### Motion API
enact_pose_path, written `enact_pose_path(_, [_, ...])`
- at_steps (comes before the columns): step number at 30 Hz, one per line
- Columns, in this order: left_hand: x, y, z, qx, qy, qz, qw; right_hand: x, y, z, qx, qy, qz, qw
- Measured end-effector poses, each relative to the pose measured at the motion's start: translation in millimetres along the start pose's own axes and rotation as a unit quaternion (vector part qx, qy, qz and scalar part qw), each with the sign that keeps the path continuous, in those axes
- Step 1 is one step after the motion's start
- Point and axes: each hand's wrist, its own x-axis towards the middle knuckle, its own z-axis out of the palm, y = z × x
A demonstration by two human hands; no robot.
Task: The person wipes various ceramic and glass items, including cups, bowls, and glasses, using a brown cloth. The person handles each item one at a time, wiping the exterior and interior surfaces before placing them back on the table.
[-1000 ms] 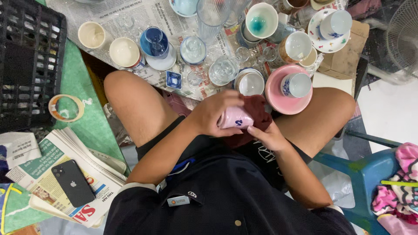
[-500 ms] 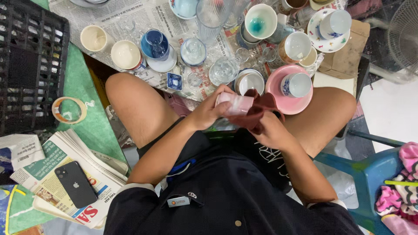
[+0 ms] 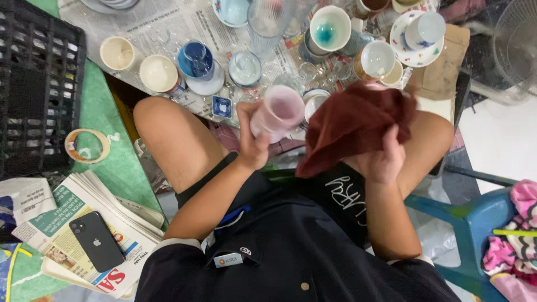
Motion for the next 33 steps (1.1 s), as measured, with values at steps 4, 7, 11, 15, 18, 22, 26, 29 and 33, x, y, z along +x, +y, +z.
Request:
enact_pose_path(4, [-0.6, -1.0, 2.4, -0.097, -0.008, -0.121, 0.988, 6.0, -2.7, 29.1, -0.286, -0.095, -0.141, 0.943])
enact_pose_path(7, [-2.8, 0.6, 7.8, -0.052, -0.053, -0.180, 0.981, 2.7, -0.3, 59.8, -0.555, -0.307, -0.170, 0.754])
enact_pose_path(11, [-5.3, 7.1, 10.0, -0.005, -0.217, -0.125, 0.968, 5.1, -5.7, 89.4, -0.643, -0.421, -0.172, 0.616])
enact_pose_path(15, [-11.1, 8.7, 15.9, 0.118, -0.267, -0.042, 0.956, 5.0, -4.5, 101.0, -0.601, -0.237, -0.037, 0.763])
enact_pose_path(18, [-12.2, 7.1, 24.9, 0.226, -0.258, 0.034, 0.939, 5.7, -6.0, 106.1, -0.603, -0.269, -0.143, 0.738])
enact_pose_path(22, [-11.0, 13.6, 31.2, 0.347, -0.235, 0.070, 0.905, 8.2, -9.1, 114.8, -0.559, -0.279, 0.021, 0.781])
enact_pose_path(26, [-1.2, 26.4, 32.1, 0.332, -0.246, 0.067, 0.908, 3.0, -7.9, 114.0, -0.554, -0.192, 0.062, 0.808])
enact_pose_path(29, [10.5, 37.4, 25.5, 0.235, -0.223, 0.041, 0.945, 6.6, -7.0, 102.3, -0.531, -0.214, 0.086, 0.815])
enact_pose_path(33, [14.8, 44.8, 20.1, 0.365, -0.275, 0.012, 0.889, 14.0, -1.0, 87.9, -0.622, -0.311, 0.130, 0.706])
